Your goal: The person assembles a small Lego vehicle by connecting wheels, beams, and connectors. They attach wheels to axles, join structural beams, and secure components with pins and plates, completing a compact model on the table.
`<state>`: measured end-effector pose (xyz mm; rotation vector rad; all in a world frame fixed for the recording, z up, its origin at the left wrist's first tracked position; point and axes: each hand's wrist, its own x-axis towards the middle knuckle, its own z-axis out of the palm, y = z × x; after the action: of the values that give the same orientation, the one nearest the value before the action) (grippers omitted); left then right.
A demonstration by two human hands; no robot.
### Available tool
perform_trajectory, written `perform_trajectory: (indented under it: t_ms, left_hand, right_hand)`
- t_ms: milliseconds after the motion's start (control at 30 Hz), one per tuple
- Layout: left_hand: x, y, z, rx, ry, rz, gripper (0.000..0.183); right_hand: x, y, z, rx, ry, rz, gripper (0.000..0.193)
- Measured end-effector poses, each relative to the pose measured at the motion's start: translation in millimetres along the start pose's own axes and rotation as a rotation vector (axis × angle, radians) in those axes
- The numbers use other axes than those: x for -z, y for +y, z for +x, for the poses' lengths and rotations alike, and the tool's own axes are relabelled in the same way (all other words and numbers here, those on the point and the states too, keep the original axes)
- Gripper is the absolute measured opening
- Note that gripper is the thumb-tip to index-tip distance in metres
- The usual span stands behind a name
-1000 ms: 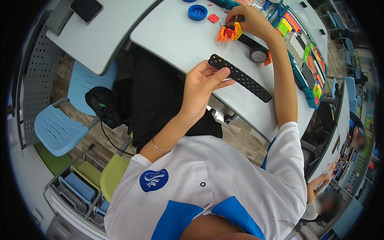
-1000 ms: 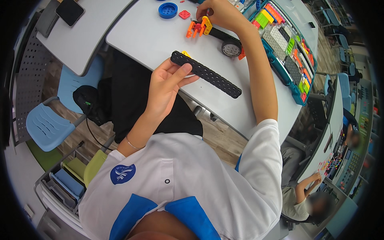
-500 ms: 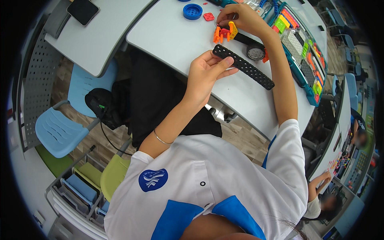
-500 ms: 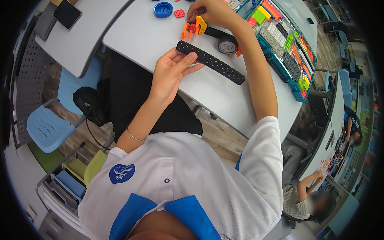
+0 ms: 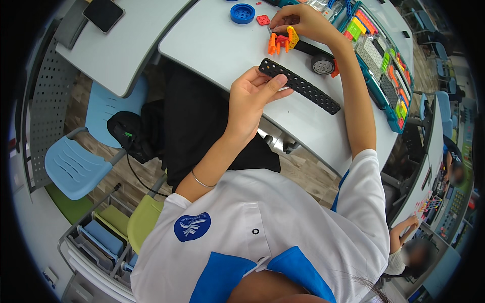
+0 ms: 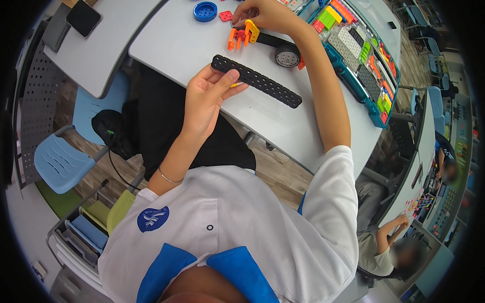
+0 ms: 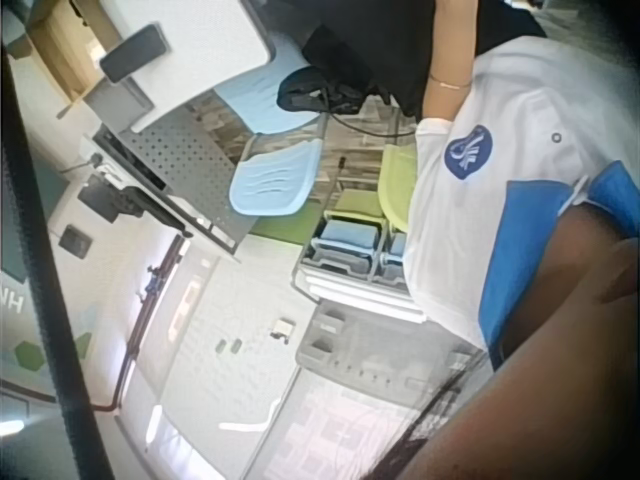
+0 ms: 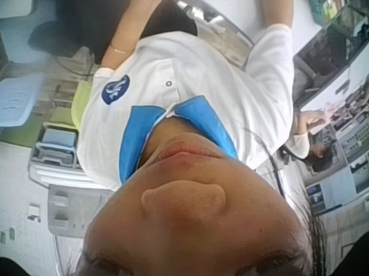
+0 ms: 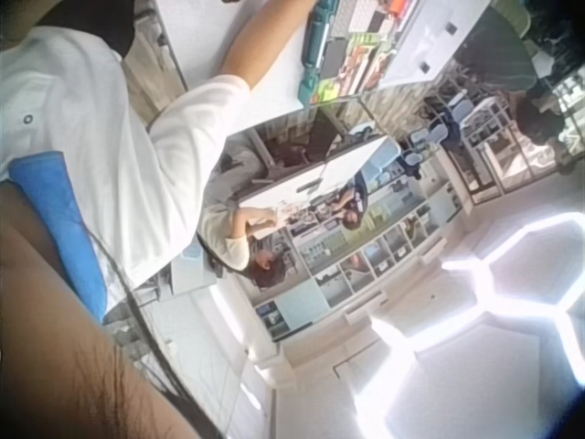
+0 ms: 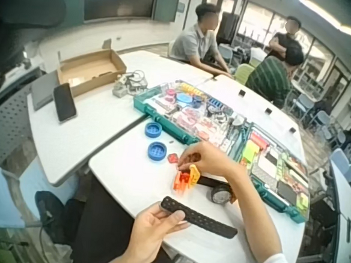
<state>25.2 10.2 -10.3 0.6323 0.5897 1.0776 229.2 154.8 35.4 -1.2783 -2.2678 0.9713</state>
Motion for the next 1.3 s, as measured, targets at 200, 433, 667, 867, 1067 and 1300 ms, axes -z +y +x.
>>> perform_trajectory:
  t_ms: [200, 433, 667, 867, 1067, 1300]
  left_hand:
    - [0, 0, 0, -0.004, 0.024, -0.001, 0.013]
    - [-5, 20, -11, -0.04, 0.027, -0.012, 0.015]
    - [-19, 54, -31, -0.207, -0.045, 0.102, 0.022]
    - [-15, 55, -31, -0.192, -0.058, 0.128, 0.021]
    - [-17, 54, -31, -0.192, -0.041, 0.103, 0.018]
    - [-13, 53, -27, -0.196, -0.025, 0.1, 0.017]
  right_hand:
    - [-2, -2, 1, -0.089, -0.036, -0.015, 0.011]
    - [15, -60, -22, -0.125, 0.284, 0.281, 0.008]
    - [-26, -118, -68, -0.108, -0.009, 0.725, 0.017]
    - [-44, -111, -70, -0.225, -0.043, 0.994, 0.024]
    - [-44, -110, -69, -0.276, -0.094, 1.098, 0.027]
    - [-50, -104, -68, -0.275, -0.073, 1.069, 0.028]
